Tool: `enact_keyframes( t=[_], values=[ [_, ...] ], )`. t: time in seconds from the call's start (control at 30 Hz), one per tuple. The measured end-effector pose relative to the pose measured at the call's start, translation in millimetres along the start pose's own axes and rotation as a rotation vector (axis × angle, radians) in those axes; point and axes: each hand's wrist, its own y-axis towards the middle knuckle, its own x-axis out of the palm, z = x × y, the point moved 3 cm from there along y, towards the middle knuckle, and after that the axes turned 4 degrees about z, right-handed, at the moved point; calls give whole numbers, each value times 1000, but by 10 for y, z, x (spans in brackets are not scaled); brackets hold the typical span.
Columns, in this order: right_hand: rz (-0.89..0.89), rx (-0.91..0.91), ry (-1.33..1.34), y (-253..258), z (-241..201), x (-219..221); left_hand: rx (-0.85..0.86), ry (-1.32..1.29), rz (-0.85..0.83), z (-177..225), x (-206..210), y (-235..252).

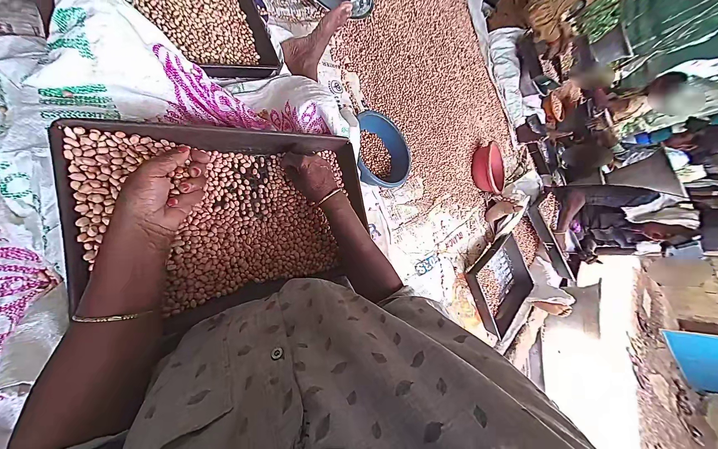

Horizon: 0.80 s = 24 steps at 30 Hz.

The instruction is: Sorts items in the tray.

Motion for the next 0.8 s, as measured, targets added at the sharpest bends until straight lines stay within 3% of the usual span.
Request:
enact_keyframes(
  t=[0.1,0.23,0.37,0.43,0.53,0.6,0.67,0.73,0.8],
  values=[
    [-35,-11,-18,-14,-83,10,33,-6,28,-28,-35,28],
    [-96,77,-8,-11,-87,-52,58,-86,-163,-188,-339,354],
    [-134,150,90,-18,-71,-172,48,14,-107,-202,-267,294],
    [13,49,158,-78,-144,-276,38,103,-92,-199,-130,191],
    [255,-230,551,-188,-439,-384,-41,207,-136,-203,49,46],
    [235,-300,769,-213,-611,-382,-68,222,-215,-203,126,-9],
    [320,-270,656,-180,-571,-303,-74,186,-242,-216,160,-47],
    [376,-163,371,-161,-401,-223,-78,165,-194,-231,175,-77],
    [232,-58,214,-122,-223,-191,-115,165,-126,-262,191,-108]
  ],
)
